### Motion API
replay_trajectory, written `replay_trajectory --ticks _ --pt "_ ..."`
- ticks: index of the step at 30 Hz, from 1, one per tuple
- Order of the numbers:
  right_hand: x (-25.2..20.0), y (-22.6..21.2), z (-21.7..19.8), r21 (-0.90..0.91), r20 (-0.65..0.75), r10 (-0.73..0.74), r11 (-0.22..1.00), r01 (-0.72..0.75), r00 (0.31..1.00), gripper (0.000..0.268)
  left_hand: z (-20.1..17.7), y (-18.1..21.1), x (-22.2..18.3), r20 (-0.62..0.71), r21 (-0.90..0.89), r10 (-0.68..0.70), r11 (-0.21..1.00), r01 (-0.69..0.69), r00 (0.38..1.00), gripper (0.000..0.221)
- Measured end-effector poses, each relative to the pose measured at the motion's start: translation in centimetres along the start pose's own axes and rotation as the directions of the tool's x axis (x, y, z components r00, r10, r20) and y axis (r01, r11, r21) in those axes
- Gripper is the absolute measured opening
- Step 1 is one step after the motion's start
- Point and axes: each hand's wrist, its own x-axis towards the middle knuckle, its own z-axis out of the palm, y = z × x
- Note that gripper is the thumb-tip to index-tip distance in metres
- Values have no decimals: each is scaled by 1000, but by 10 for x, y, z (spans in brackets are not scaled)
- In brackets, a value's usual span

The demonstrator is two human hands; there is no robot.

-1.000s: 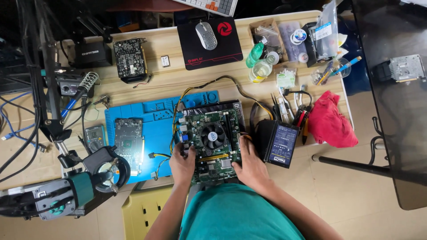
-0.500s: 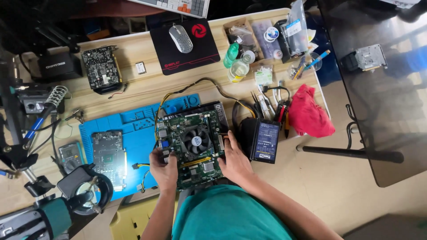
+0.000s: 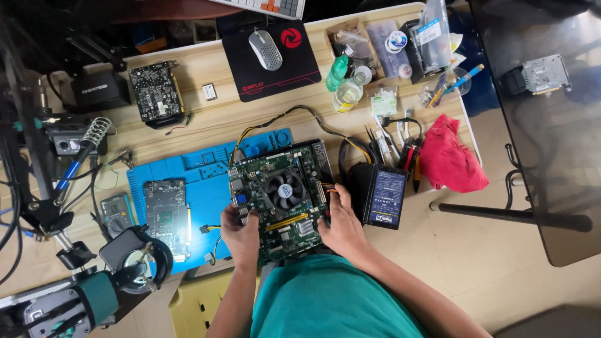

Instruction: Inspecting and testing a GPU using a digital microscope and multimeter, followed by handling a motherboard.

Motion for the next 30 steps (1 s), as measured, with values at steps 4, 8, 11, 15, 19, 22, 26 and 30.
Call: replay_trajectory --ticks 4,8,11,15,19,22,26,30 --pt "-7 -13 -3 63 -45 -9 998 12 999 89 0 -9 2 -26 -36 -7 999 6 1000 31" --pt "7 -6 -2 175 -8 70 982 -67 998 99 -7 -9 3 -25 -50 -14 999 13 1000 29" --pt "7 -9 -9 231 -31 92 969 -82 995 103 -11 -13 7 -5 -33 -19 999 19 1000 29" --pt "7 -8 -6 291 -118 -4 956 39 993 94 -7 -12 1 23 -12 -23 1000 23 999 27" --pt "4 7 13 192 -205 -160 961 200 965 85 4 -21 -2 5 -4 -44 999 44 999 30" --pt "-7 28 31 92 -229 -298 941 326 926 72 4 -35 5 -6 -18 14 1000 -14 1000 34" --pt "-20 48 41 155 -154 -256 948 279 954 84 1 -12 -1 18 56 24 998 -25 1000 40" --pt "-19 70 68 146 -126 -159 973 177 979 112 -7 -17 -6 92 78 -2 997 -5 996 65"
